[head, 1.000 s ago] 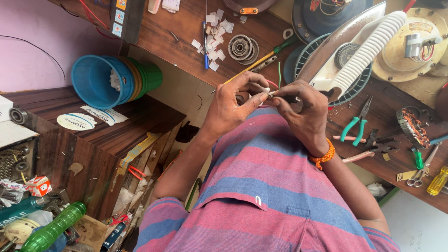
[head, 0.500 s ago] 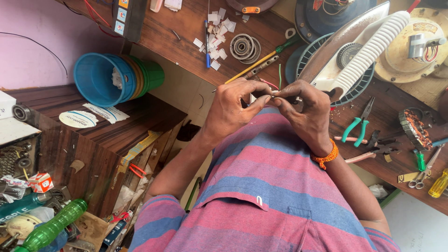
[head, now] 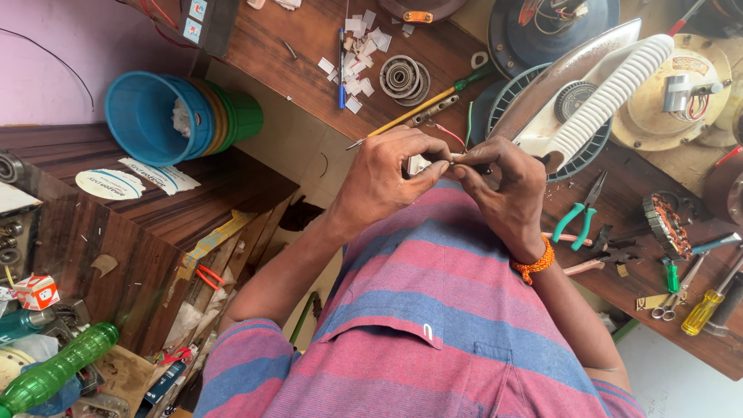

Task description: The person sits at a cluttered workbench and strips insulation from the ends of colored electrical wires by hand and with pliers, twisting the exposed strands. They then hold the wired component against a white appliance body and use a red-handled screwdriver on it.

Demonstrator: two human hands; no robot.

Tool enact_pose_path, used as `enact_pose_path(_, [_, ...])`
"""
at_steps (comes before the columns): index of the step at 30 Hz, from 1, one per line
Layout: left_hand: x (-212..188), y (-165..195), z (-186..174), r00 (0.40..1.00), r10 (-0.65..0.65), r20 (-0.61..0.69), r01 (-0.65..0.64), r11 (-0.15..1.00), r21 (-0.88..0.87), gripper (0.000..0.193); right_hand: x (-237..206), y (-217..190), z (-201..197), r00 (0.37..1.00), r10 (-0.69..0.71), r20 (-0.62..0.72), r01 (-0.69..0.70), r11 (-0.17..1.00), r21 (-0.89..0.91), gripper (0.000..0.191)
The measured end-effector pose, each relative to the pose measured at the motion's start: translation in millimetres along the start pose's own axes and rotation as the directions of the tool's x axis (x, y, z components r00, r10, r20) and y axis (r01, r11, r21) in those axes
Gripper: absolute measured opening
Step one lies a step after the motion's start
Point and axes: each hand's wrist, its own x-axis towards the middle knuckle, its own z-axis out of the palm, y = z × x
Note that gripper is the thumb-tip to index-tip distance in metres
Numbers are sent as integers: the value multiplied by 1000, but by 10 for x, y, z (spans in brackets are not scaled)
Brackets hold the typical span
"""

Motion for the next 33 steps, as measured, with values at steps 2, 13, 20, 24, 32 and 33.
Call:
enact_pose_path(2, [-5,-12,14,1000,6,-8,-6,1000,-26,12,6,-9,-8,1000,7,0,-7,1000,-25,18])
enact_pose_path(13, [-24,-411,169,962,-271,19,268,936,-227,17,134,-298,-73,962,-263,-67,247,951,-189,25])
enact_pose_path(20, [-188,-919,129,782,-601,166,598,649,-470,11,-573,-141,-618,797,-506,-331,540,841,15,23])
enact_pose_path(24, [-205,-1143,41,684,-660,310,662,384,-644,14,-1092,337,-840,655,297,-695,-399,917,15,23])
enact_pose_path(32, [-242,-1245,305,557,-742,373,755,266,-599,23,-1430,1210,-625,562,586,-584,-809,242,-536,108])
enact_pose_path(33, [-242,-1225,324,576,-724,380,728,243,-641,22,-1432,1231,-619,564,598,-569,-790,191,-583,114])
